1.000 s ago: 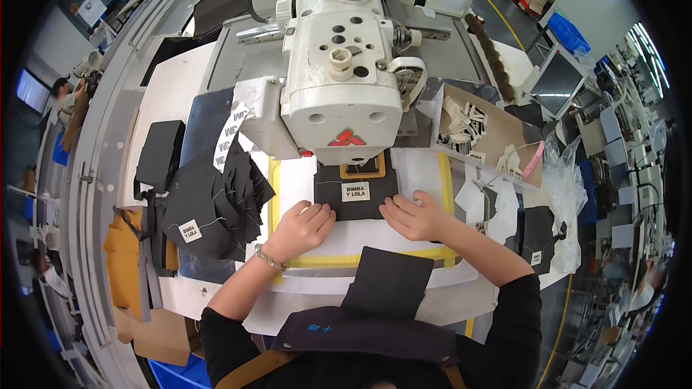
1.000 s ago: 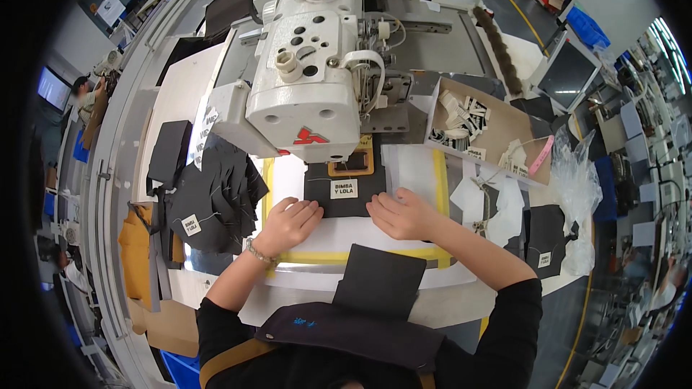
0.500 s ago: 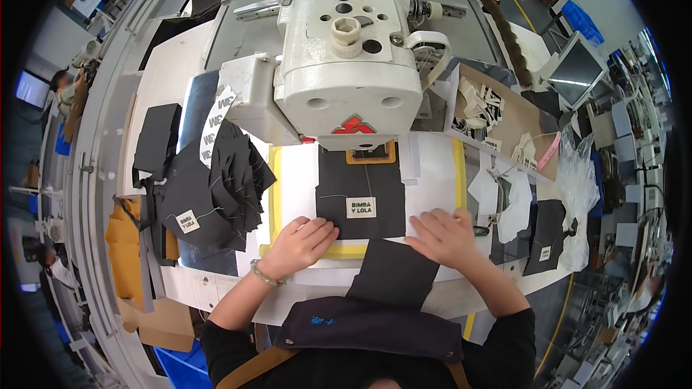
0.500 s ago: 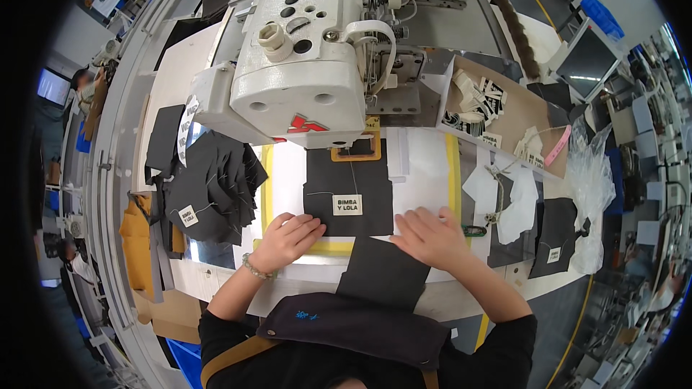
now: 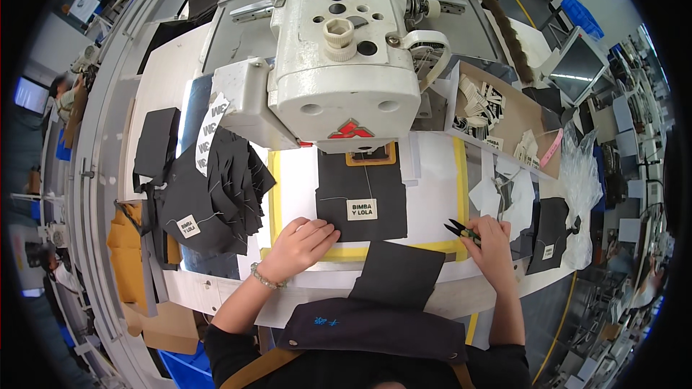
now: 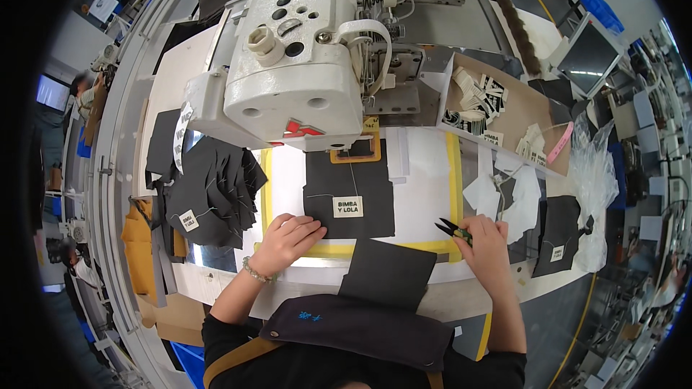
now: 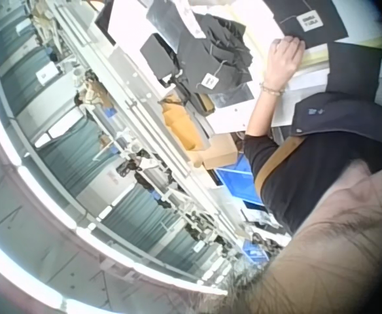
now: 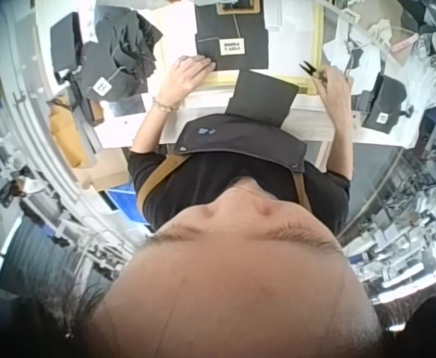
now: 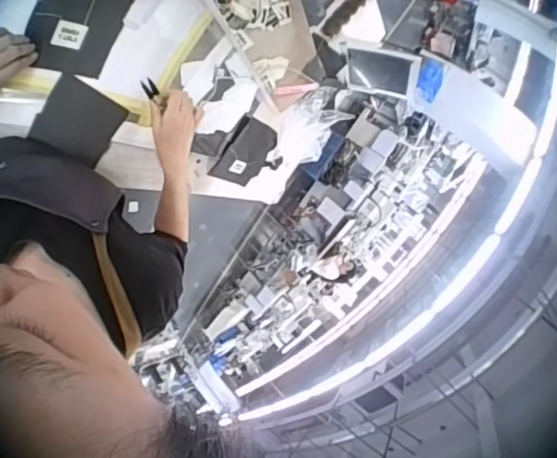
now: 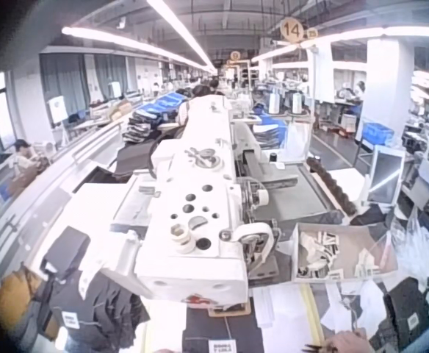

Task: The person sews rectangular labels onto black fabric pieces using an industrial sewing machine. They repeatedly pick up a fabric piece, place a label on it, align it under the needle, and sew it in place before moving the finished item aside.

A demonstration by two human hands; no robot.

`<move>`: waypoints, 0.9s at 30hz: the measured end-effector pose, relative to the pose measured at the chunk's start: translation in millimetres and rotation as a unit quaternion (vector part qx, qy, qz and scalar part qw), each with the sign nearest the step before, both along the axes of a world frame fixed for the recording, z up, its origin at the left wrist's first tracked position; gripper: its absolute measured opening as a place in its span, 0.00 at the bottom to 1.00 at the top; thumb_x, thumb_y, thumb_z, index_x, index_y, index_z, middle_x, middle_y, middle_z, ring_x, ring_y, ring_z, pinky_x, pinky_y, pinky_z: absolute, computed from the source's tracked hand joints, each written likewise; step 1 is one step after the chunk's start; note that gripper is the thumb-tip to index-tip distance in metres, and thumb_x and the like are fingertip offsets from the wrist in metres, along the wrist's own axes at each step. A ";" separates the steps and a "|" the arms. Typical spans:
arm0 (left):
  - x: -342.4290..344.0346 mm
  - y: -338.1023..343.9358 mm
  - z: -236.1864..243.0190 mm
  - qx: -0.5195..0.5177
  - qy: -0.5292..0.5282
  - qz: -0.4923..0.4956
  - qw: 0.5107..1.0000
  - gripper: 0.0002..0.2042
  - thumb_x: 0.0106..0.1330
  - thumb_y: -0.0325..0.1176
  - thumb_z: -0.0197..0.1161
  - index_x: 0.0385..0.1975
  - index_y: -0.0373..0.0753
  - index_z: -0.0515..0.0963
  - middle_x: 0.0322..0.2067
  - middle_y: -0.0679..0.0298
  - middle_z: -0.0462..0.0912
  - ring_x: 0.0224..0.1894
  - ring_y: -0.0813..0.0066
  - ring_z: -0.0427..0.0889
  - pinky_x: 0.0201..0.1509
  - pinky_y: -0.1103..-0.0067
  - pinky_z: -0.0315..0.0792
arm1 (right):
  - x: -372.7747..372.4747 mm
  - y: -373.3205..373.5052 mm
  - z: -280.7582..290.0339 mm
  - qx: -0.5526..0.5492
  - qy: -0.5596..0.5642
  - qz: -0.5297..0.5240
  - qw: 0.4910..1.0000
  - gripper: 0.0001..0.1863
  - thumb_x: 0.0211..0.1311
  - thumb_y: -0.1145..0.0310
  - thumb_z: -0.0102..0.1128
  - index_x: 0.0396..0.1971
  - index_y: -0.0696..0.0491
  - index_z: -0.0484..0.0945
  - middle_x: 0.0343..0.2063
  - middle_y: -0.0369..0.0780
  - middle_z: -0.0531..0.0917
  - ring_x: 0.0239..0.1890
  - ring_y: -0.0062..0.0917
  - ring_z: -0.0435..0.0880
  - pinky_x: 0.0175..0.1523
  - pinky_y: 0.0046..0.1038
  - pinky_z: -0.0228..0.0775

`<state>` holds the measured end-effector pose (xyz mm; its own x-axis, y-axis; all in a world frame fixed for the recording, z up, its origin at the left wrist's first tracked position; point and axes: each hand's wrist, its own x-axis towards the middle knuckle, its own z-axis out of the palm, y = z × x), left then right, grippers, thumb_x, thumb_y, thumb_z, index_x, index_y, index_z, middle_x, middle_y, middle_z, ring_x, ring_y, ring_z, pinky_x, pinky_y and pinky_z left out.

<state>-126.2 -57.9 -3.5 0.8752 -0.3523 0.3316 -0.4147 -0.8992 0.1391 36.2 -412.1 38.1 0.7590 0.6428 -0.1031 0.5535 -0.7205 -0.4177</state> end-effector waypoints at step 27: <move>-39.2 -51.7 35.6 0.047 -0.080 -0.032 0.995 0.07 0.58 0.30 0.63 0.36 0.41 0.82 0.37 0.67 0.86 0.39 0.79 0.85 0.52 0.79 0.69 | 46.4 142.5 3.2 0.098 -0.349 0.328 0.872 0.17 0.47 0.69 0.61 0.42 0.47 0.82 0.24 0.28 0.73 0.20 0.17 0.74 0.29 0.24 0.61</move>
